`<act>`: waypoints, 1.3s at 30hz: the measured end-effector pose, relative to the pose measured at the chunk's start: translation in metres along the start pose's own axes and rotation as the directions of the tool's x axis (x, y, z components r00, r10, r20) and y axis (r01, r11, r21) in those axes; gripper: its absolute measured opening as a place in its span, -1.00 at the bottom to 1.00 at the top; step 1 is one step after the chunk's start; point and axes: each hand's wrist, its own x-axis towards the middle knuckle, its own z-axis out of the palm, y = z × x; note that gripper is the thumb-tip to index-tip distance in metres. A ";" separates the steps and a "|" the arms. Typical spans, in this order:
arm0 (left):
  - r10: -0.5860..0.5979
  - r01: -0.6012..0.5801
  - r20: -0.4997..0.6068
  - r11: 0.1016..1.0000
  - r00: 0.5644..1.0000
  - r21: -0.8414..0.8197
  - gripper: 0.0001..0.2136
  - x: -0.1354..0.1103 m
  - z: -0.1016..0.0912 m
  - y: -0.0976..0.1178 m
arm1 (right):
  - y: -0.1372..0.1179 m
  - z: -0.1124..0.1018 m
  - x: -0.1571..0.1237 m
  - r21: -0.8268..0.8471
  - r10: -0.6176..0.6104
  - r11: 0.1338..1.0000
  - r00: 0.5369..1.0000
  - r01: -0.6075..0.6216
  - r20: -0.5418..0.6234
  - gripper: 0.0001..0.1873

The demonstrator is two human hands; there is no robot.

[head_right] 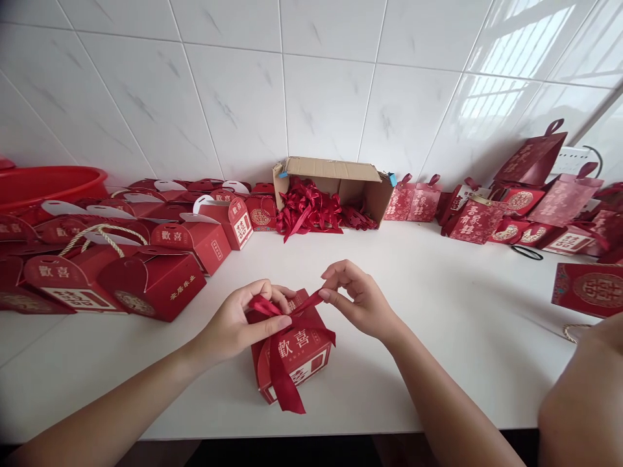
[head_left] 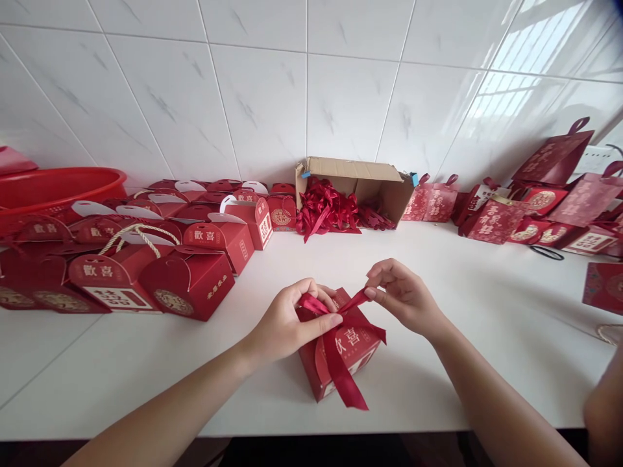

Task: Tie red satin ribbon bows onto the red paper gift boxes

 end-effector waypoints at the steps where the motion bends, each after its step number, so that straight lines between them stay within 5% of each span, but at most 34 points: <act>1: 0.004 -0.003 0.006 1.000 1.000 -0.022 -0.84 0.000 0.000 0.000 | -0.001 0.000 0.000 0.008 0.008 1.000 1.000 -0.008 0.008 -0.81; 11: 0.006 -0.007 -0.039 1.000 0.999 -0.029 -0.85 0.001 0.005 0.000 | -0.006 -0.001 0.003 -0.061 0.138 0.990 0.971 -0.128 0.196 -0.51; 17: 0.006 -0.007 -0.027 1.000 1.000 -0.021 -0.82 0.002 0.005 0.002 | -0.014 0.006 0.002 -0.044 0.252 0.968 0.932 -0.249 0.262 -0.55; 24: 0.013 -0.014 0.005 0.999 1.000 0.043 -0.80 0.004 0.003 0.001 | -0.012 0.008 0.006 0.075 0.238 0.963 0.945 -0.260 0.225 -0.53; 34: 0.041 -0.045 0.048 0.994 0.998 0.097 -0.68 0.010 0.002 0.004 | -0.008 0.002 0.008 -0.031 0.171 0.985 0.979 -0.168 0.110 -0.56; 39: 0.026 -0.032 0.051 0.993 0.998 0.110 -0.75 0.009 0.000 0.004 | -0.008 0.001 0.009 -0.086 0.200 0.978 0.966 -0.188 0.165 -0.52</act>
